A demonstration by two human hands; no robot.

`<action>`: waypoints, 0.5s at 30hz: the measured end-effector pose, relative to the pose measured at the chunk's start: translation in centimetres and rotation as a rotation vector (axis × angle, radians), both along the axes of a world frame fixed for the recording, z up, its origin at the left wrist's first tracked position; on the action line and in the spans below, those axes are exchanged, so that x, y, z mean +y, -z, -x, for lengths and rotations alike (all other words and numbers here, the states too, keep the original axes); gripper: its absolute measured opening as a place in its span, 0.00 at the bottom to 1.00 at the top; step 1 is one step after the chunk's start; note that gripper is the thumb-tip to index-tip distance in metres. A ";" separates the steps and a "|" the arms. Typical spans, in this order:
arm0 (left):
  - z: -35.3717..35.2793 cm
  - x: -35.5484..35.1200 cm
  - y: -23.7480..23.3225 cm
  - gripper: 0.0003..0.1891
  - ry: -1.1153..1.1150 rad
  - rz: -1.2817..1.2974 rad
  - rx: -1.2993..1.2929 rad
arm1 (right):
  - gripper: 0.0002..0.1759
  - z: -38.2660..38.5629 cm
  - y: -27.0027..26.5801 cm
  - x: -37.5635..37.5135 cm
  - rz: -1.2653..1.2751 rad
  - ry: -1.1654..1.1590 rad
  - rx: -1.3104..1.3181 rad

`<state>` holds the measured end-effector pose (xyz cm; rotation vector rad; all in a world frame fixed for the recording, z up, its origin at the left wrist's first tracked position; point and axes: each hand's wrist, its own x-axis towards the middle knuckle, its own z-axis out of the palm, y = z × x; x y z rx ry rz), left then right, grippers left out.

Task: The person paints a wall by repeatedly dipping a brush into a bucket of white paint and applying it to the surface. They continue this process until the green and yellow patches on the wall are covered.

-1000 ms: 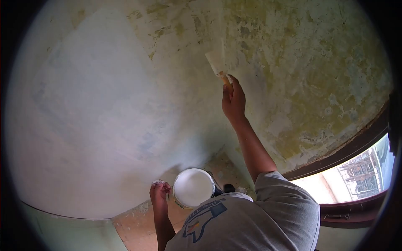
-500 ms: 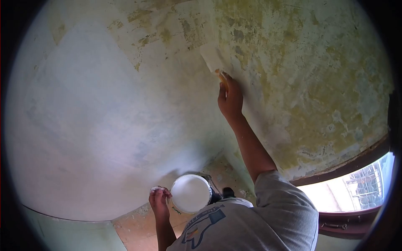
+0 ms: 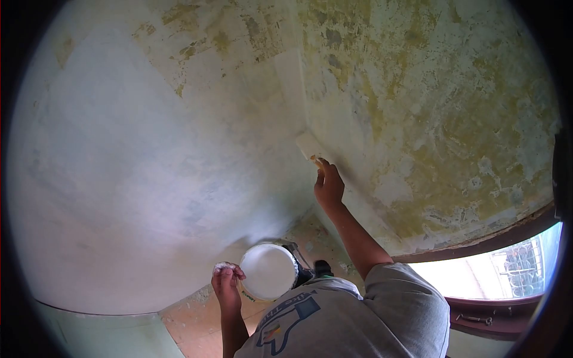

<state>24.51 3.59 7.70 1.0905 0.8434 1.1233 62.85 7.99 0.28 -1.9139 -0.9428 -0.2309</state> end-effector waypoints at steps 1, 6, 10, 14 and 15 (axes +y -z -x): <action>0.1 0.1 0.0 0.04 -0.001 -0.004 -0.003 | 0.24 0.0 -0.7 0.2 -0.004 -0.001 -0.003; 0.4 0.0 0.6 0.04 0.020 -0.011 -0.025 | 0.25 0.6 -12.0 2.8 -0.335 -0.141 -0.144; 0.3 0.3 0.6 0.04 0.036 -0.017 -0.031 | 0.26 1.1 -18.3 5.2 -0.458 -0.171 -0.181; -0.2 0.4 0.6 0.05 0.040 -0.020 -0.036 | 0.27 1.0 -17.0 6.4 -0.449 -0.191 -0.151; -0.2 0.4 0.7 0.06 0.044 -0.025 -0.020 | 0.29 0.9 -15.4 6.6 -0.430 -0.181 -0.144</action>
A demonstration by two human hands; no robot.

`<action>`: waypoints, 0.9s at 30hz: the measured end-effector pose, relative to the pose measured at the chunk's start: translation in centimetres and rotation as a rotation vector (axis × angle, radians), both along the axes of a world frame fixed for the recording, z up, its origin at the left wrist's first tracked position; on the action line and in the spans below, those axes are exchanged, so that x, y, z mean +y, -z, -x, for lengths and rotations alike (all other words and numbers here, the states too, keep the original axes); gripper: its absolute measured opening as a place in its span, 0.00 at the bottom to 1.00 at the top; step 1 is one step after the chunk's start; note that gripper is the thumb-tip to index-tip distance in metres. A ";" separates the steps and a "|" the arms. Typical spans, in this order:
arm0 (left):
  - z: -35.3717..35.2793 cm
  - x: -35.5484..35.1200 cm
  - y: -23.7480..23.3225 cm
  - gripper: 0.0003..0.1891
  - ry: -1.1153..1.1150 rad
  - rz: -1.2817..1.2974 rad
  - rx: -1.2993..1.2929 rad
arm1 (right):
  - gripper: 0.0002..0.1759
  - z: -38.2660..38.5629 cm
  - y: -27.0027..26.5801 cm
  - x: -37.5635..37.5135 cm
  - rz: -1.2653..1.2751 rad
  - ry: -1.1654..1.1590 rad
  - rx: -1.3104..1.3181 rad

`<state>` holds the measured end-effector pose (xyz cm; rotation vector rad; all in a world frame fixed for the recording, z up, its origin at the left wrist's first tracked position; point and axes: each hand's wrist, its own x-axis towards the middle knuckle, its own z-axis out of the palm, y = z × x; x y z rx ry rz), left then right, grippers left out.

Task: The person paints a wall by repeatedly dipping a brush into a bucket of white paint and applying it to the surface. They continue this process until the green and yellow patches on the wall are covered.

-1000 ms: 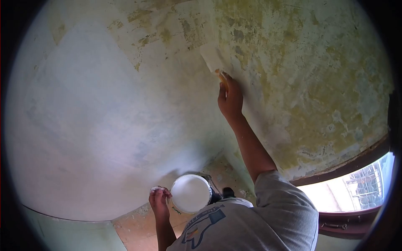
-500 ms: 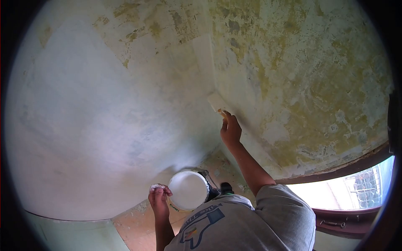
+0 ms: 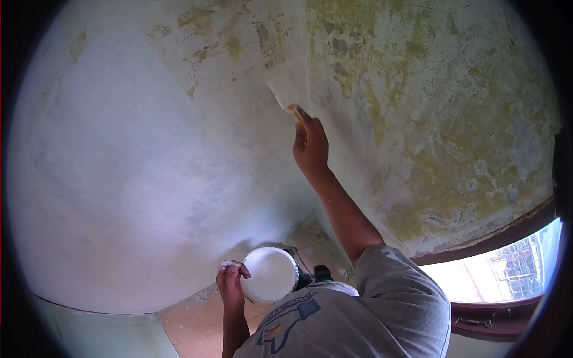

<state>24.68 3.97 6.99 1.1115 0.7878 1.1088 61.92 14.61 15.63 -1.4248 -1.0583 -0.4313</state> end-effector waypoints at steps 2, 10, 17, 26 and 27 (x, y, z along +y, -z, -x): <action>0.0 -0.1 0.1 0.06 -0.001 0.005 0.008 | 0.29 -0.4 3.8 -0.4 0.046 0.037 -0.013; 0.9 -0.6 0.0 0.06 -0.041 0.022 0.012 | 0.22 -0.4 19.1 -6.9 0.464 0.128 0.099; 1.3 -1.0 0.1 0.06 -0.045 -0.003 -0.015 | 0.12 0.5 9.3 -4.8 0.204 -0.166 0.375; 1.5 -1.1 -0.2 0.04 -0.038 -0.016 -0.040 | 0.12 0.7 -1.0 2.6 -0.151 -0.625 0.601; 1.4 -1.2 -0.2 0.04 -0.041 -0.011 -0.039 | 0.12 0.2 0.2 3.8 -0.125 -0.625 0.586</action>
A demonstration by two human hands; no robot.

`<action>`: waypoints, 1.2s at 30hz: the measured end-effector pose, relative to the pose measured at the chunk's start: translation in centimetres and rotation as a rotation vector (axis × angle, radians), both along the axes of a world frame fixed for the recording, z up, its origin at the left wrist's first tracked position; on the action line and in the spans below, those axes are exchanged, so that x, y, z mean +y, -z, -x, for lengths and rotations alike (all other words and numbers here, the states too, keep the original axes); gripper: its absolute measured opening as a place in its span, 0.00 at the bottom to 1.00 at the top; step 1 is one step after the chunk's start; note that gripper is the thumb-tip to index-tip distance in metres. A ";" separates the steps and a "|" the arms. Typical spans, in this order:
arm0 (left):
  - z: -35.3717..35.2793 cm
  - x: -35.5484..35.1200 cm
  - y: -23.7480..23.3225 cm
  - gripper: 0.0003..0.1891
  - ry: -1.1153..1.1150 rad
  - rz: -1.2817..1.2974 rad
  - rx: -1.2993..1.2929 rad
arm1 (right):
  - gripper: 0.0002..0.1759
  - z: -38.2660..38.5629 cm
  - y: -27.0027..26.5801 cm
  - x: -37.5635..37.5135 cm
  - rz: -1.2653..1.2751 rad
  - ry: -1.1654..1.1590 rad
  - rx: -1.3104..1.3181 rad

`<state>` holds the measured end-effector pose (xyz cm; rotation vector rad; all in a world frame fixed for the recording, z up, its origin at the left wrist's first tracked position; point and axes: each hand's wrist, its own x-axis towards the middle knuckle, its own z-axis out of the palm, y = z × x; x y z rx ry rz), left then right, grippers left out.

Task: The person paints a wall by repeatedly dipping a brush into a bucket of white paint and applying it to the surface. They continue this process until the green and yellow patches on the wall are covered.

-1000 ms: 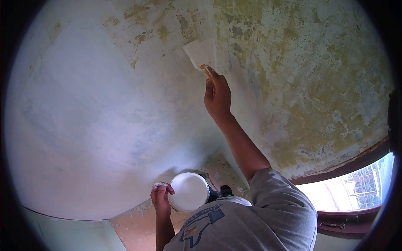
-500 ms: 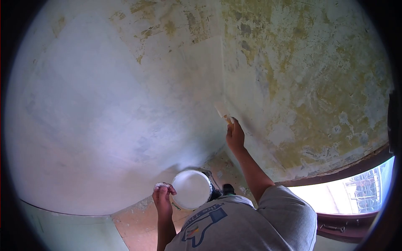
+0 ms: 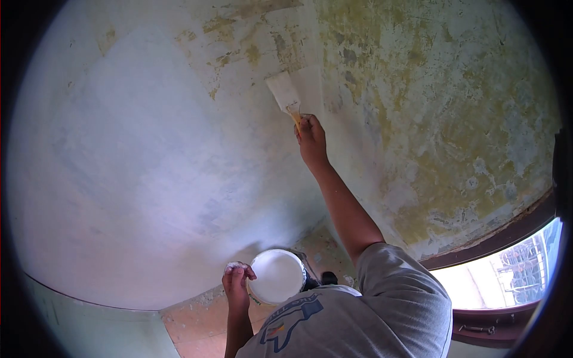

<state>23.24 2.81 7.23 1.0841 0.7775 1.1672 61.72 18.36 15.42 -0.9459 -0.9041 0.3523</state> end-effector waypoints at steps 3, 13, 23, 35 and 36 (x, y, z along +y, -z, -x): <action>-0.1 -0.1 0.1 0.05 -0.003 0.008 -0.005 | 0.13 -0.9 5.6 2.1 0.036 0.056 -0.032; 0.8 -0.4 0.5 0.05 -0.022 0.011 0.014 | 0.10 1.7 17.2 -6.1 0.515 0.322 -0.183; 0.2 -0.6 -0.7 0.05 -0.008 0.006 -0.004 | 0.12 3.5 -3.1 -1.6 -0.021 0.347 -0.256; 2.2 -1.5 -0.1 0.05 -0.024 0.064 -0.060 | 0.11 5.6 28.3 -8.0 0.621 0.453 -0.188; 2.4 -1.3 0.0 0.05 -0.030 0.070 -0.058 | 0.11 5.9 27.8 -9.0 0.604 0.488 -0.161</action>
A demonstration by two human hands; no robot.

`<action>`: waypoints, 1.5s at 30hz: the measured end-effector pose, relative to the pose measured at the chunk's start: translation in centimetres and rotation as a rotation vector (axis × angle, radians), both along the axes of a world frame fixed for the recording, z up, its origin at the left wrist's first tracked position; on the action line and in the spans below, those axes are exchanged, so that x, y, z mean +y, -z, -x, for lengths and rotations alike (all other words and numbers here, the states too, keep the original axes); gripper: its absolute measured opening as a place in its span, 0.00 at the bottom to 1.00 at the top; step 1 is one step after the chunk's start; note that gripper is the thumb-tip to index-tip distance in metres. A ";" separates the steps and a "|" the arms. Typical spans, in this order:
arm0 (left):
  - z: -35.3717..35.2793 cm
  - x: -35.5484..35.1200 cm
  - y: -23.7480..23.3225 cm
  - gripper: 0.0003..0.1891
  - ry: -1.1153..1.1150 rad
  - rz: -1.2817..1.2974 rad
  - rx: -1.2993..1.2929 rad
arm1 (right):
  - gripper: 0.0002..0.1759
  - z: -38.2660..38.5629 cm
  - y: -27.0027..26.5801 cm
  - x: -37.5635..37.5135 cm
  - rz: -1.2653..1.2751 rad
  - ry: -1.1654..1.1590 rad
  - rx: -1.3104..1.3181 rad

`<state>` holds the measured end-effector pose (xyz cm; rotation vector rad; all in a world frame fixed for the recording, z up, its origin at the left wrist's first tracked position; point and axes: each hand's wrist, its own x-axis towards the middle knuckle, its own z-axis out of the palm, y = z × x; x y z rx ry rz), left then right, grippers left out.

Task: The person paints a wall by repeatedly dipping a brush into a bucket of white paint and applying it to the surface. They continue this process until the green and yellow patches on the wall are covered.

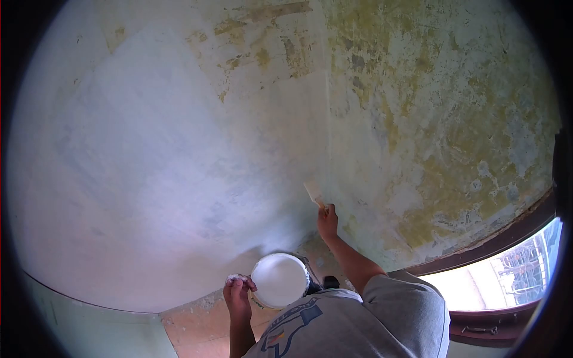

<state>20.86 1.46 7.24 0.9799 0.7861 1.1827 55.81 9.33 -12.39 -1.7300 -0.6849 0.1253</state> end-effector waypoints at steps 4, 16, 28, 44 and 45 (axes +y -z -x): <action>-0.2 0.0 0.2 0.05 -0.005 -0.008 -0.013 | 0.11 -2.1 -6.0 1.5 -0.247 -0.051 0.002; -3.3 0.6 0.2 0.08 0.080 -0.029 0.008 | 0.12 -7.8 -24.4 8.5 -0.390 -0.158 -0.163; -1.0 -0.3 0.9 0.05 0.037 0.026 0.022 | 0.15 1.2 4.6 -4.8 0.296 -0.015 0.067; -0.6 0.1 0.4 0.01 0.113 0.017 -0.070 | 0.05 4.2 -22.4 7.8 -0.414 -0.189 -0.253; -0.4 0.1 0.5 0.01 0.118 0.022 -0.073 | 0.05 4.1 -19.0 6.8 -0.379 -0.191 -0.274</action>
